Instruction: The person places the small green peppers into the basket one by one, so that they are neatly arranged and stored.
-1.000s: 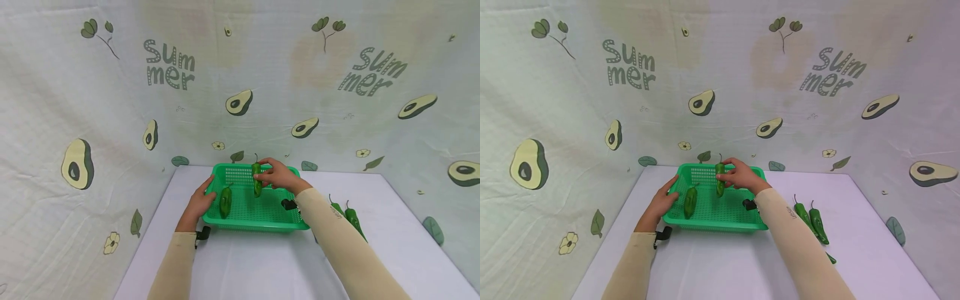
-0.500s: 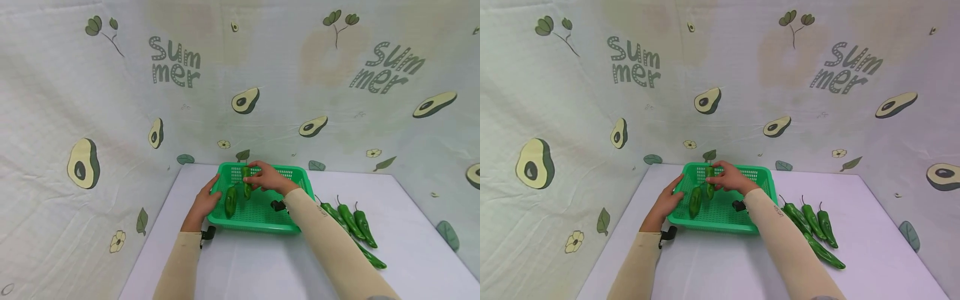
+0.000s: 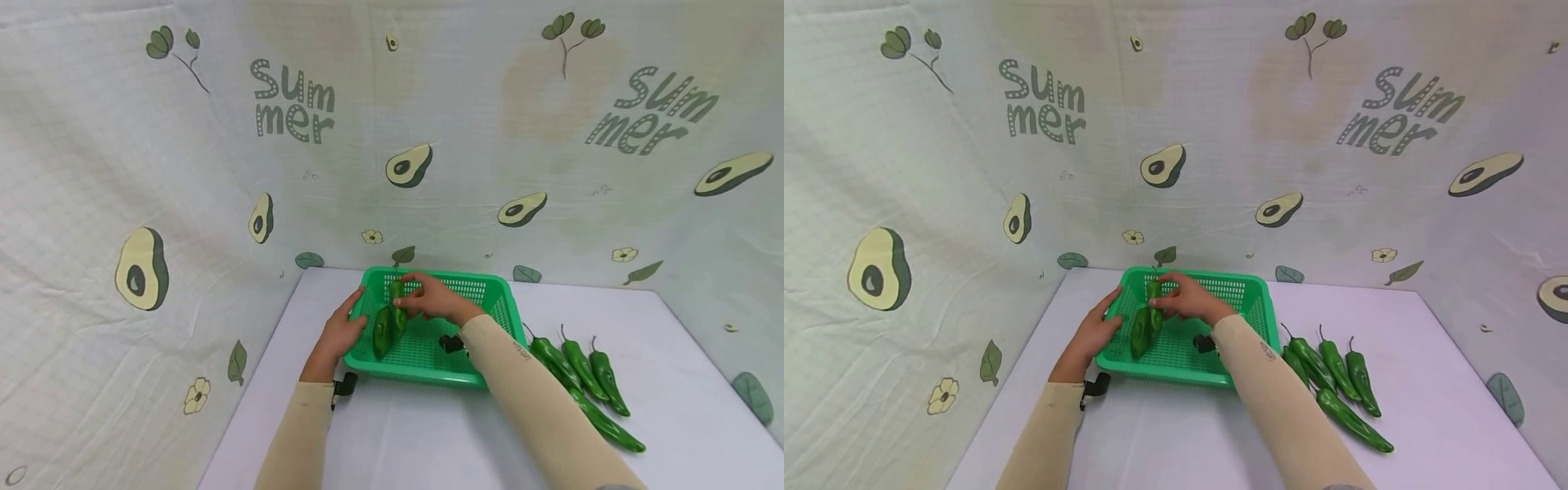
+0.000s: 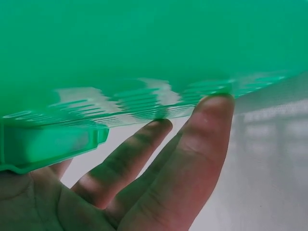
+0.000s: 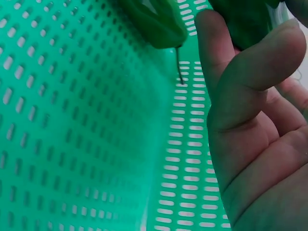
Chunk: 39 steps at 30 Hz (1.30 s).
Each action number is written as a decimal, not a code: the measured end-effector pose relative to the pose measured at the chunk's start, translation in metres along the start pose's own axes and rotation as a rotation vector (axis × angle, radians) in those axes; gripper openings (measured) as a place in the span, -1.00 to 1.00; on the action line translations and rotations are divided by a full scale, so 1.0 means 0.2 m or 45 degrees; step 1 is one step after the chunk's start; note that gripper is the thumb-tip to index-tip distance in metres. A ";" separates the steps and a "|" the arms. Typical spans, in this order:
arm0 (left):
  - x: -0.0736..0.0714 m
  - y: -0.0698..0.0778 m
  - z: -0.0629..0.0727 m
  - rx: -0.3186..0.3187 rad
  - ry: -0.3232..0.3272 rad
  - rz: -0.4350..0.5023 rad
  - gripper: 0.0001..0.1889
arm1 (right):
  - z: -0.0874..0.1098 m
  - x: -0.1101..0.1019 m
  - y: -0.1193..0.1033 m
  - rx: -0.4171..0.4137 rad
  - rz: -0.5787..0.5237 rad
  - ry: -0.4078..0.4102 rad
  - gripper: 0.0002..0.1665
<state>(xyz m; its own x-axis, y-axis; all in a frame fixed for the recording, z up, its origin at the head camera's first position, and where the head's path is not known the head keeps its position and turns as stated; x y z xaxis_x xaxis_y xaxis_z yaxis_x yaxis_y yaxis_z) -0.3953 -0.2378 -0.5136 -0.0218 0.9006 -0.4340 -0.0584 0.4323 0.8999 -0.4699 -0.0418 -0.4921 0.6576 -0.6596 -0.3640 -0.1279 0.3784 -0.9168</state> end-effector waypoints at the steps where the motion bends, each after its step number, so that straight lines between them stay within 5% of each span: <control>1: 0.00 0.00 0.00 0.002 0.002 -0.003 -0.25 | 0.00 0.01 0.00 0.000 0.008 -0.012 -0.13; 26: -0.01 0.00 0.01 -0.012 0.012 -0.011 -0.23 | 0.01 0.13 0.16 0.125 0.036 -0.173 -0.18; 39: -0.01 -0.01 0.01 -0.020 0.006 -0.020 -0.21 | -0.01 0.14 0.20 0.126 0.041 -0.169 -0.23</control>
<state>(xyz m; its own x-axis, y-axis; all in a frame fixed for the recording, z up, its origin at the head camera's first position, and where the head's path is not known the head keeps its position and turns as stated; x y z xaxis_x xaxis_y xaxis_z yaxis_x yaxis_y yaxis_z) -0.3939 -0.2398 -0.5154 -0.0255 0.8934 -0.4485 -0.0746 0.4457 0.8921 -0.4572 -0.0462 -0.5385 0.7475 -0.5572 -0.3617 -0.0809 0.4640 -0.8821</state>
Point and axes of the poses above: each hand's wrist, its own z-axis away from the middle knuckle, its own x-axis out of the palm, y = z × x, the point moved 10 cm from there along -z, towards the middle knuckle, and after that the axes turned 2 degrees about -y, right-handed, at the moved point
